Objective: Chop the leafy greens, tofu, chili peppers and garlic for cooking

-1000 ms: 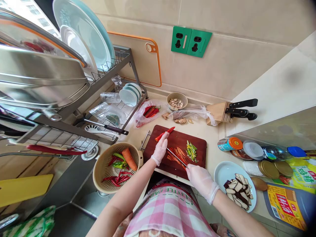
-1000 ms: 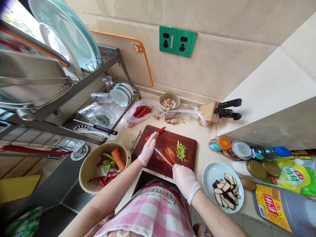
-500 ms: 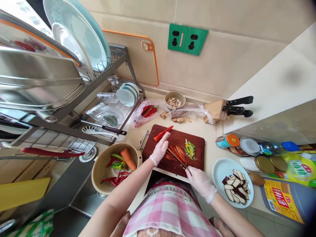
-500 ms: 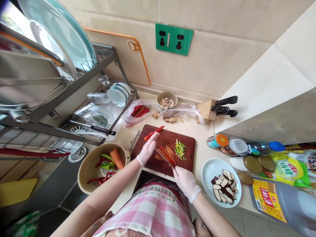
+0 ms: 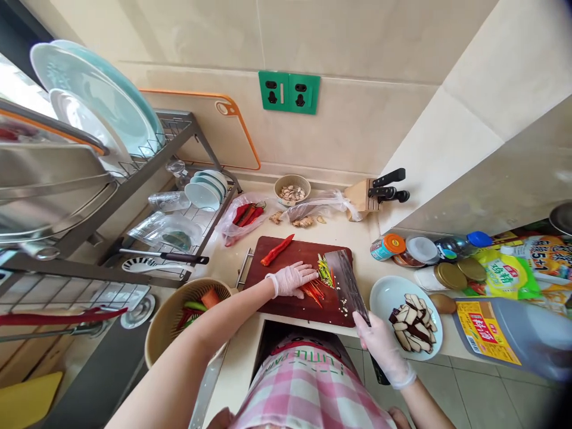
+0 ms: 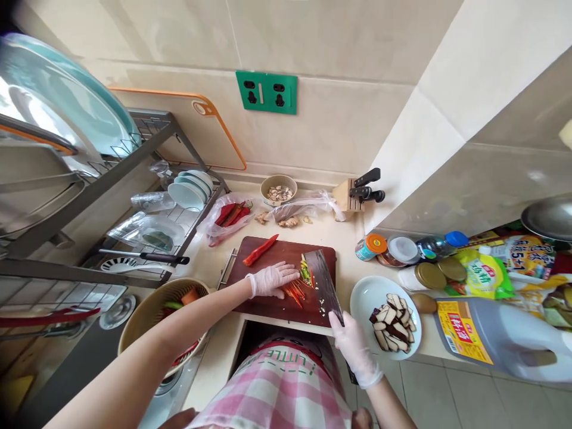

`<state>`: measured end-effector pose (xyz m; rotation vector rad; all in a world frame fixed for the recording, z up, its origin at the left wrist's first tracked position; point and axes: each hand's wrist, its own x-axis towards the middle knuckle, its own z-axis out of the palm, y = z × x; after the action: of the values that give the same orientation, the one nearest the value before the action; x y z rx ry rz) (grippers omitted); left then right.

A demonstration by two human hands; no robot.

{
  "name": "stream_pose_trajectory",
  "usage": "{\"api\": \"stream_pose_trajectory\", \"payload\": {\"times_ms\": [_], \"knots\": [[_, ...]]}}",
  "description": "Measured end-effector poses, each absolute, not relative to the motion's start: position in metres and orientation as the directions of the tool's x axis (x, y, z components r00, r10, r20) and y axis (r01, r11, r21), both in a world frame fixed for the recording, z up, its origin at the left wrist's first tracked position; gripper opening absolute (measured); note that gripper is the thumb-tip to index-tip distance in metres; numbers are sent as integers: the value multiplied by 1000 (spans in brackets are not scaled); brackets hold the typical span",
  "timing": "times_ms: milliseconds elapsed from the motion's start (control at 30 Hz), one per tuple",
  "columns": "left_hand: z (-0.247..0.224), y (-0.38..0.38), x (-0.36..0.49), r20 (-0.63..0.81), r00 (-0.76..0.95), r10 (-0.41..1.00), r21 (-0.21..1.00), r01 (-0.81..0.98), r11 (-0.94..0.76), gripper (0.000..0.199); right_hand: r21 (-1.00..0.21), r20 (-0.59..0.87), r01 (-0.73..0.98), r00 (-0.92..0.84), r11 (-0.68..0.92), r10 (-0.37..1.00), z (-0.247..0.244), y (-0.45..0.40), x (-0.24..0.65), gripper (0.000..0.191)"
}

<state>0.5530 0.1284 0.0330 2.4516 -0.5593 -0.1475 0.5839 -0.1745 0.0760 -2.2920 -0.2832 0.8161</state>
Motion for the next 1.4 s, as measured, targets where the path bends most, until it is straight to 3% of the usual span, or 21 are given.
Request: {"api": "stream_pose_trajectory", "payload": {"times_ms": [133, 367, 433, 533, 667, 867, 967, 1167, 1333, 1400], "knots": [[19, 113, 529, 94, 948, -304, 487, -311, -816, 54, -653, -528, -69, 755, -754, 388, 74, -177, 581, 40], [12, 64, 498, 122, 971, 204, 296, 161, -942, 33, -603, -610, -82, 689, -793, 392, 81, -159, 583, 34], [13, 51, 501, 128, 927, 353, 281, 307, -909, 31, -575, -600, -21, 691, -818, 404, 88, -152, 584, 36], [15, 39, 505, 118, 877, 466, 320, 411, -854, 33, -508, -550, 160, 697, -847, 461, 101, -141, 586, 36], [18, 35, 503, 98, 877, 471, 420, 393, -818, 34, -351, -524, 349, 696, -869, 491, 114, -124, 584, 30], [19, 37, 500, 106, 909, 402, 449, 317, -835, 18, -208, -542, 428, 698, -880, 468, 102, -96, 575, 30], [18, 39, 503, 113, 911, 397, 451, 309, -837, 18, -208, -508, 427, 722, -880, 471, 90, -89, 578, 30], [23, 41, 519, 56, 919, 390, 460, 323, -827, 16, -325, -479, 324, 754, -889, 449, 92, -110, 594, 34], [38, 46, 509, 77, 879, 470, 521, 367, -771, 51, -323, -478, 354, 739, -878, 474, 114, -120, 585, 31], [39, 49, 500, 79, 896, 437, 555, 325, -766, 49, -324, -510, 347, 719, -880, 472, 118, -117, 579, 31]]}}
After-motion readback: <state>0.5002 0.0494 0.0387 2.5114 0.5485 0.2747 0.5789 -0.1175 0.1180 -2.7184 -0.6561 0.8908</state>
